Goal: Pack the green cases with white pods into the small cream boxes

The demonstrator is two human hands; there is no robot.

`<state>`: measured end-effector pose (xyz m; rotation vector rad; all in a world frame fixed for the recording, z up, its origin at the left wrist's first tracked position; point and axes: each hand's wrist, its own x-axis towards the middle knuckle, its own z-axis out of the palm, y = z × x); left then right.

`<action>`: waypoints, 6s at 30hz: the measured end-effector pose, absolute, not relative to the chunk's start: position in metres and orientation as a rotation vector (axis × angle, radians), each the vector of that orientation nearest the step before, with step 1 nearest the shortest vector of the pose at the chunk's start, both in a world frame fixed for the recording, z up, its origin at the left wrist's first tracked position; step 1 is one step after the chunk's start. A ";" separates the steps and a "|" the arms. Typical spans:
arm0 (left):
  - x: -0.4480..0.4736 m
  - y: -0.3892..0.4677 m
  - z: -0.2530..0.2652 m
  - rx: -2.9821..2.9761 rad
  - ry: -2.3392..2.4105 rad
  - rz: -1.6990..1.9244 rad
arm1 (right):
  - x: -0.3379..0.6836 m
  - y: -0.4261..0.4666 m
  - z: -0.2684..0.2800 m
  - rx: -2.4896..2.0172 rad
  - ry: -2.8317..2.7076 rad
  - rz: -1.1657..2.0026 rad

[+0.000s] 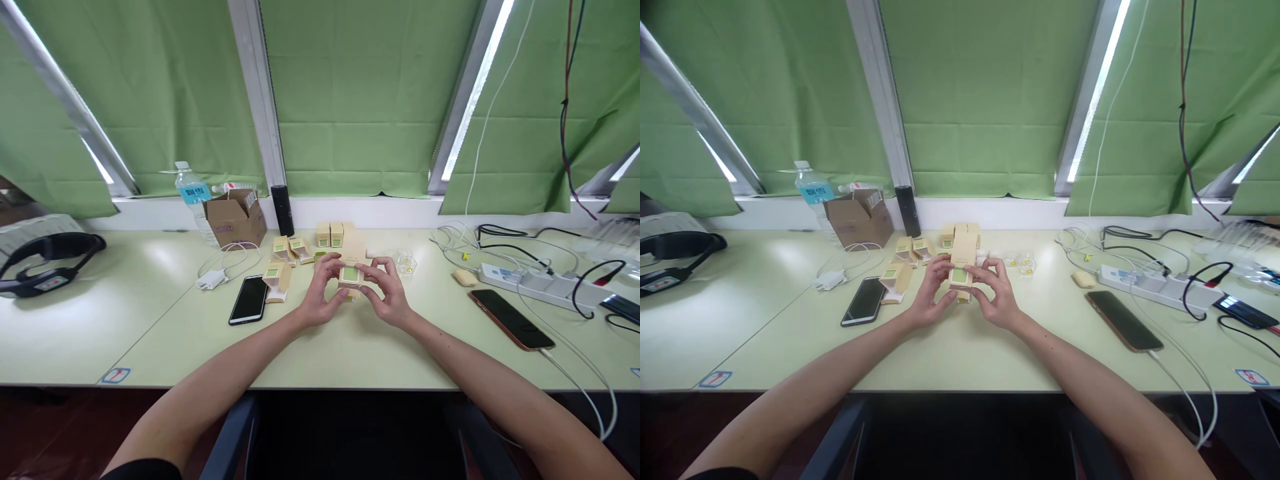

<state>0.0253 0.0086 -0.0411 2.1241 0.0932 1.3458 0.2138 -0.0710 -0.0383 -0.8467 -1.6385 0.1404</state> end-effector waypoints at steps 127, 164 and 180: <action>0.024 0.061 -0.063 1.519 0.659 1.238 | 0.215 -0.059 -0.056 -1.551 -1.956 0.222; 0.029 0.025 -0.065 2.006 0.901 1.127 | 0.225 -0.057 -0.034 -2.029 -1.889 0.059; 0.032 0.018 -0.058 1.992 0.956 1.163 | 0.223 -0.058 -0.034 -2.045 -1.913 0.039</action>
